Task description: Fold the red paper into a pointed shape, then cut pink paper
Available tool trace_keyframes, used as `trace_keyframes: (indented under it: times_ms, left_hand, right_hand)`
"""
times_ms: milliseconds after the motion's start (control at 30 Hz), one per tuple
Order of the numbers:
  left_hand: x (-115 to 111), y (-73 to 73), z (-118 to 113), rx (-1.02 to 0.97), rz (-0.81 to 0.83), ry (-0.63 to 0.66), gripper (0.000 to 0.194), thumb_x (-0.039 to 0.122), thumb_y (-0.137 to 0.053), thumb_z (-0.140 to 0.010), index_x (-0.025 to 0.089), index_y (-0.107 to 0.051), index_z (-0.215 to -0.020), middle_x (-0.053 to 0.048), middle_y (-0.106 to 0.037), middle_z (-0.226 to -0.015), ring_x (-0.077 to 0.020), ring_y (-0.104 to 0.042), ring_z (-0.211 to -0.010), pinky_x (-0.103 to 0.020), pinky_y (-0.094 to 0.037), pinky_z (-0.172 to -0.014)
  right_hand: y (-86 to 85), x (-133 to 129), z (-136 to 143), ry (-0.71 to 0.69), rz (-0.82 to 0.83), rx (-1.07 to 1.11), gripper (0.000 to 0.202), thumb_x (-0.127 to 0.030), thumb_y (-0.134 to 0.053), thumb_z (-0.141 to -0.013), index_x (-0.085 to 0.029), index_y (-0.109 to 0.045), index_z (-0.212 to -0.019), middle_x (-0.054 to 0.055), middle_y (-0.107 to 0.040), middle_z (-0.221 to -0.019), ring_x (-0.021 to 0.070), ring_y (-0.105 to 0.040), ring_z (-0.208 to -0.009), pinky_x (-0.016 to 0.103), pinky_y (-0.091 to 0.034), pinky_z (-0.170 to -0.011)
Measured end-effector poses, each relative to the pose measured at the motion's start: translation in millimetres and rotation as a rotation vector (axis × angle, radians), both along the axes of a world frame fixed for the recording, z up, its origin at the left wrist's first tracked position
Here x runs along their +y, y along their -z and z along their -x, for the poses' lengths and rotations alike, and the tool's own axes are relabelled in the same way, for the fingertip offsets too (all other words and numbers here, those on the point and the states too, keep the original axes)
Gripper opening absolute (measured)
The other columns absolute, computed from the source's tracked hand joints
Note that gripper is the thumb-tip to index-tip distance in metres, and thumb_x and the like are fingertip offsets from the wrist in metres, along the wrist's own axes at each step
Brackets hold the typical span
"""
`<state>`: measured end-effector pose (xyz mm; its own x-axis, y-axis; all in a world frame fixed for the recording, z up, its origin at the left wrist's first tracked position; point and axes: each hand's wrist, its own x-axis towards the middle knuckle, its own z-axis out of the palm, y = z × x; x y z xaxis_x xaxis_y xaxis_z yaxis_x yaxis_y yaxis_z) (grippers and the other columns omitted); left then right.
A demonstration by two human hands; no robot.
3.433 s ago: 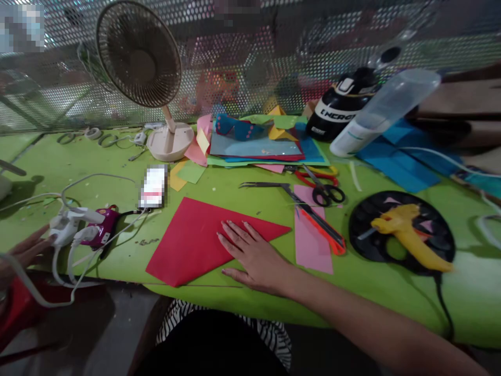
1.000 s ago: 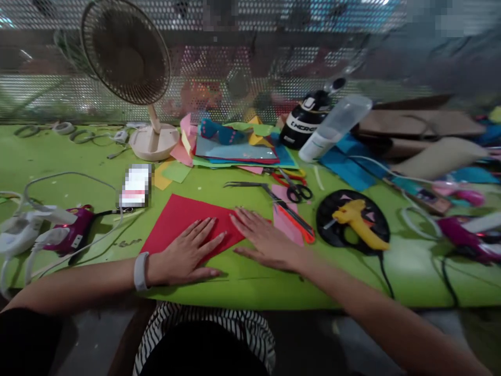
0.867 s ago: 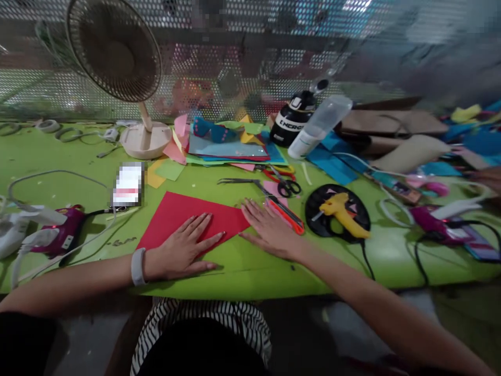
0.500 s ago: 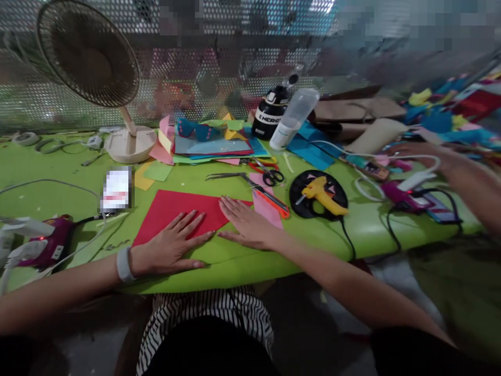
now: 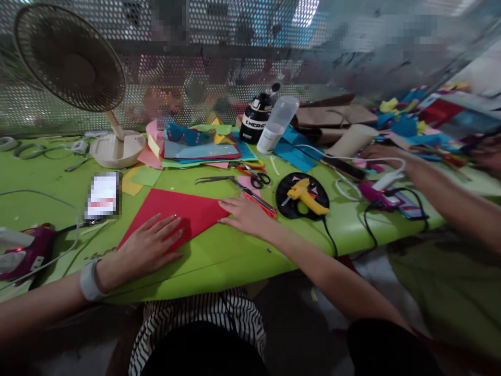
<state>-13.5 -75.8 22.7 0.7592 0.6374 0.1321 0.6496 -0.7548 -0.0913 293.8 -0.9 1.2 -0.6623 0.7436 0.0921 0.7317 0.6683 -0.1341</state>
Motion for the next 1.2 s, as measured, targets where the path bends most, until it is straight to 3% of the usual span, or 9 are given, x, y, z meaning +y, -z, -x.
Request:
trace_keyframes:
  times_ms: [100, 200, 333, 567, 700, 833, 967, 1033, 1200]
  left_hand:
    - [1, -2.7, -12, 0.111, -0.008, -0.066, 0.037, 0.027, -0.049, -0.098, 0.008, -0.055, -0.129, -0.02, -0.059, -0.131, -0.0308, -0.06, -0.118, -0.043, -0.054, -0.091]
    - [-2, -1.1, -16, 0.173, -0.031, -0.068, 0.038, 0.011, -0.047, -0.094, 0.008, -0.051, -0.131, -0.019, -0.059, -0.131, -0.0305, -0.06, -0.118, -0.041, -0.056, -0.086]
    - [-7, 6.0, -14, 0.145, -0.102, -0.062, 0.039, 0.008, -0.048, -0.093, 0.008, -0.049, -0.132, -0.022, -0.06, -0.13, -0.0315, -0.06, -0.119, -0.05, -0.049, -0.1]
    - [-5, 5.0, -8, 0.143, -0.182, -0.028, 0.049, 0.004, -0.045, -0.091, 0.005, -0.042, -0.14, -0.023, -0.061, -0.13, -0.0302, -0.063, -0.115, -0.041, -0.056, -0.09]
    - [-3, 1.7, -8, 0.082, -0.216, 0.027, 0.046, 0.003, -0.042, -0.091, 0.002, -0.043, -0.138, -0.021, -0.057, -0.135, -0.0284, -0.06, -0.12, -0.042, -0.054, -0.096]
    - [-6, -7.8, -7, 0.01, -0.255, 0.088, 0.042, 0.004, -0.044, -0.092, 0.003, -0.047, -0.134, -0.02, -0.062, -0.13, -0.027, -0.063, -0.116, -0.043, -0.054, -0.095]
    - [-2, -31.7, 7, -0.106, -0.253, 0.091, 0.032, 0.004, -0.043, -0.092, 0.005, -0.056, -0.121, -0.019, -0.071, -0.109, -0.023, -0.07, -0.098, -0.035, -0.058, -0.082]
    - [6, -46.0, 18, -0.161, -0.132, 0.025, 0.027, 0.008, -0.043, -0.093, 0.009, -0.06, -0.114, -0.011, -0.074, -0.092, -0.0173, -0.07, -0.077, -0.027, -0.057, -0.068]
    - [35, -68.0, 34, -0.736, 0.286, -0.263, 0.025, 0.034, -0.048, -0.096, 0.017, -0.065, -0.101, -0.004, -0.071, -0.083, -0.0111, -0.062, -0.065, -0.019, -0.049, -0.056]
  right_hand:
    - [-4.8, 4, -5, -0.085, -0.078, -0.023, 0.051, -0.045, -0.04, -0.099, -0.011, -0.059, -0.133, 0.016, -0.064, -0.128, 0.0275, -0.06, -0.115, 0.046, -0.048, -0.1]
    - [-7.7, 4, -6, -0.204, -0.169, -0.117, 0.045, -0.034, -0.038, -0.1, -0.01, -0.06, -0.131, 0.017, -0.066, -0.123, 0.0281, -0.063, -0.107, 0.048, -0.049, -0.095]
    - [-11.8, 1, -9, -0.33, -0.263, -0.23, 0.044, -0.022, -0.042, -0.095, -0.01, -0.056, -0.135, 0.018, -0.067, -0.121, 0.0278, -0.064, -0.101, 0.048, -0.049, -0.09]
    - [-14.7, 3, -9, -0.453, -0.429, -0.147, 0.036, -0.02, -0.057, -0.088, -0.007, -0.065, -0.121, 0.019, -0.069, -0.115, 0.0276, -0.067, -0.095, 0.047, -0.05, -0.087]
    - [-6.1, -3, 3, -0.42, -0.489, -0.007, 0.033, -0.017, -0.054, -0.092, -0.01, -0.065, -0.122, 0.017, -0.066, -0.124, 0.0276, -0.064, -0.109, 0.05, -0.048, -0.095]
    - [-7.5, -14, 6, -0.41, -0.527, 0.115, 0.034, -0.004, -0.051, -0.09, -0.016, -0.067, -0.119, 0.011, -0.073, -0.111, 0.0217, -0.067, -0.103, 0.047, -0.049, -0.098]
    - [-40.4, -23, -9, -0.349, -0.588, 0.223, 0.029, -0.009, -0.058, -0.09, -0.019, -0.068, -0.115, 0.007, -0.076, -0.103, 0.0201, -0.07, -0.094, 0.044, -0.053, -0.094]
    - [-63.4, -23, -19, -0.296, -0.599, 0.318, 0.027, -0.013, -0.061, -0.089, -0.024, -0.069, -0.113, 0.004, -0.077, -0.097, 0.0189, -0.072, -0.088, 0.042, -0.055, -0.093]
    - [-93.1, -8, -26, 0.142, -0.651, 0.927, 0.03, -0.02, -0.053, -0.096, -0.029, -0.061, -0.124, 0.004, -0.072, -0.109, 0.0186, -0.07, -0.095, 0.04, -0.057, -0.088]
